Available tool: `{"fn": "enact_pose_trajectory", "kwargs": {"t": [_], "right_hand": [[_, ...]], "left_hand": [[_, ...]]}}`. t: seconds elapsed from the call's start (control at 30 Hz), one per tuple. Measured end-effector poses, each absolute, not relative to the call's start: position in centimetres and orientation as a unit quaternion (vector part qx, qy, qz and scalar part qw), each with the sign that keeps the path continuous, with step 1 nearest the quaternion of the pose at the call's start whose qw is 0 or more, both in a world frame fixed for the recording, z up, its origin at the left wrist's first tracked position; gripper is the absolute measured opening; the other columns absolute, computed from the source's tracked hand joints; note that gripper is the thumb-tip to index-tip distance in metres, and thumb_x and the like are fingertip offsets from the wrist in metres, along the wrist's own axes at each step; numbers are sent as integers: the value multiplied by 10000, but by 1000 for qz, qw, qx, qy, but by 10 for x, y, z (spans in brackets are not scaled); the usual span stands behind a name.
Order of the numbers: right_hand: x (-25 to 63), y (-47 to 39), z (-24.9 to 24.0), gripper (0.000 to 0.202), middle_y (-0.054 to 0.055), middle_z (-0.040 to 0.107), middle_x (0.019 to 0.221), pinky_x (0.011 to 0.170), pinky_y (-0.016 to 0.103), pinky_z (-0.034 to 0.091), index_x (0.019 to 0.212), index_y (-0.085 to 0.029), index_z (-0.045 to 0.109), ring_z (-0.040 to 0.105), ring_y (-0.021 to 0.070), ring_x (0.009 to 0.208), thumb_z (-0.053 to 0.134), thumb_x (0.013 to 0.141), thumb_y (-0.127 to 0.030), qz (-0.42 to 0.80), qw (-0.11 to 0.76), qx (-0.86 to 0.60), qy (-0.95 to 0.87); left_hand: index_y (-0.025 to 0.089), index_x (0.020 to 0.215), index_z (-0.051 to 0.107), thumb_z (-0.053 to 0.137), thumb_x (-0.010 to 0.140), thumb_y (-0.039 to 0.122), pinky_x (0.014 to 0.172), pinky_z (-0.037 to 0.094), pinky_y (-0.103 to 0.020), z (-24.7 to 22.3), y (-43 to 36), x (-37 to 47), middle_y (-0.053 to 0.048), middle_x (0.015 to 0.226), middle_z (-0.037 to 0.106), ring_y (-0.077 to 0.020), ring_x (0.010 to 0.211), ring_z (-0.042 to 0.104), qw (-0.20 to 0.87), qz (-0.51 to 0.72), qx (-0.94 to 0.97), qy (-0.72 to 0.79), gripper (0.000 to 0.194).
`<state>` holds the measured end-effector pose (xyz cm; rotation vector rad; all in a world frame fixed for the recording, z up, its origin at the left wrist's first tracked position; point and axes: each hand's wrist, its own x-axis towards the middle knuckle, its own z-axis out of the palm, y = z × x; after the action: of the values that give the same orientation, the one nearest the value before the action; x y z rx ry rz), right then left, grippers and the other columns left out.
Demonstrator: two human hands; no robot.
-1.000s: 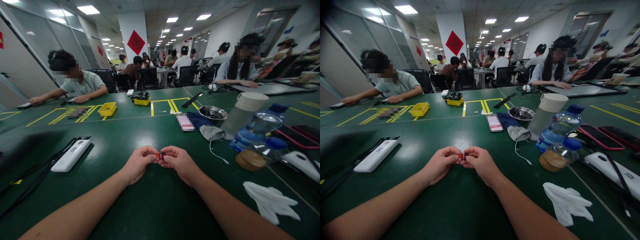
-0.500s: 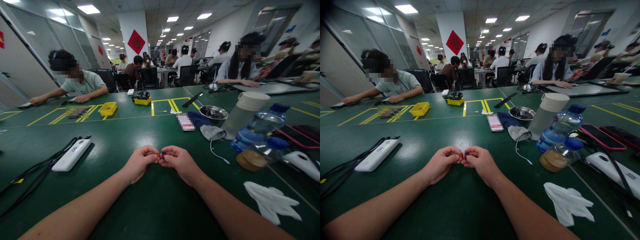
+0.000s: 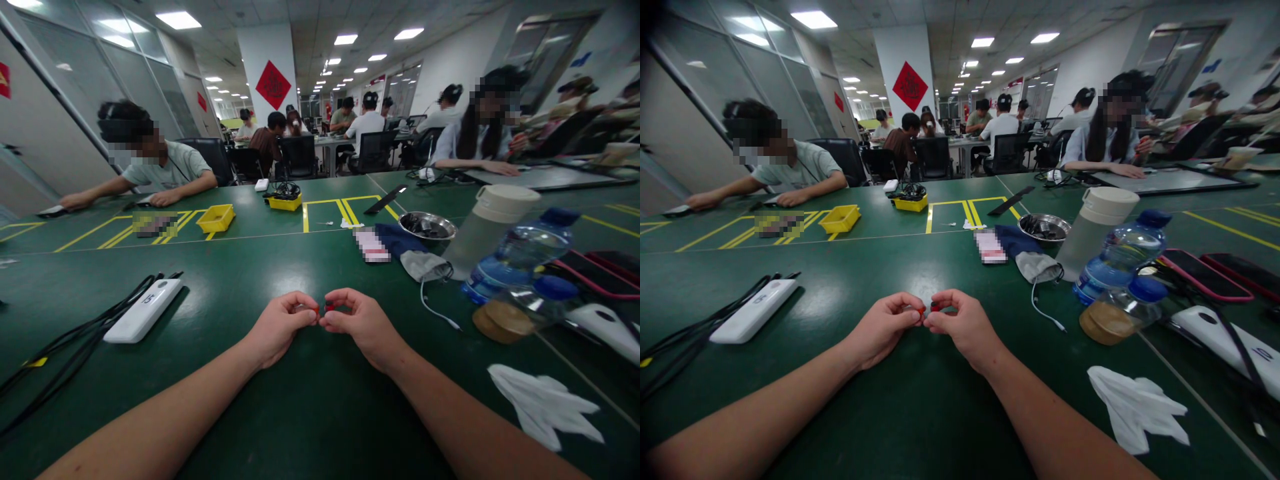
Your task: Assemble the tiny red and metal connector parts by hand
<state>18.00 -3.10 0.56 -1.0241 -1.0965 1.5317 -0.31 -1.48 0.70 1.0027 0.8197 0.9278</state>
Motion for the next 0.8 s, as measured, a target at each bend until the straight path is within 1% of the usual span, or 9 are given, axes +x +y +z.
{"fn": "enact_pose_trajectory", "kwargs": {"t": [0.17, 0.27, 0.33, 0.47, 0.8], "right_hand": [[180, -32, 8, 364, 24, 695, 831, 733, 328, 565, 1004, -155, 636, 699, 166, 742, 779, 671, -192, 626, 457, -411, -479], [179, -32, 8, 316, 38, 697, 869, 778, 352, 572, 1001, -153, 645, 707, 173, 774, 744, 707, -212, 634, 459, -417, -462], [178, -31, 7, 278, 45, 690, 903, 799, 367, 577, 1003, -156, 650, 713, 178, 795, 703, 737, -214, 637, 464, -425, -445], [177, -30, 7, 263, 44, 686, 899, 796, 361, 580, 995, -158, 655, 713, 169, 783, 646, 733, -152, 636, 466, -438, -433], [176, -31, 8, 270, 56, 708, 883, 793, 363, 574, 997, -147, 643, 709, 175, 792, 692, 738, -204, 635, 459, -435, -444]], "left_hand": [[131, 835, 676, 740, 743, 126, 726, 482, -255, 9, -15, -2, -48, 799, 699, -123, 716, 629, 694, 422, 457, 363, 112], [124, 829, 684, 706, 760, 111, 742, 483, -253, 10, -15, -2, -59, 818, 708, -123, 729, 632, 697, 421, 454, 362, 74], [127, 838, 687, 698, 756, 101, 769, 485, -262, 10, -15, -3, -65, 853, 712, -132, 760, 640, 698, 422, 454, 359, 87], [135, 840, 687, 690, 745, 85, 774, 482, -255, 8, -14, -4, -56, 850, 707, -130, 769, 640, 700, 425, 453, 353, 107], [137, 844, 672, 740, 746, 155, 791, 481, -292, 6, -16, -2, -64, 839, 713, -155, 776, 657, 692, 426, 466, 350, 121]]}}
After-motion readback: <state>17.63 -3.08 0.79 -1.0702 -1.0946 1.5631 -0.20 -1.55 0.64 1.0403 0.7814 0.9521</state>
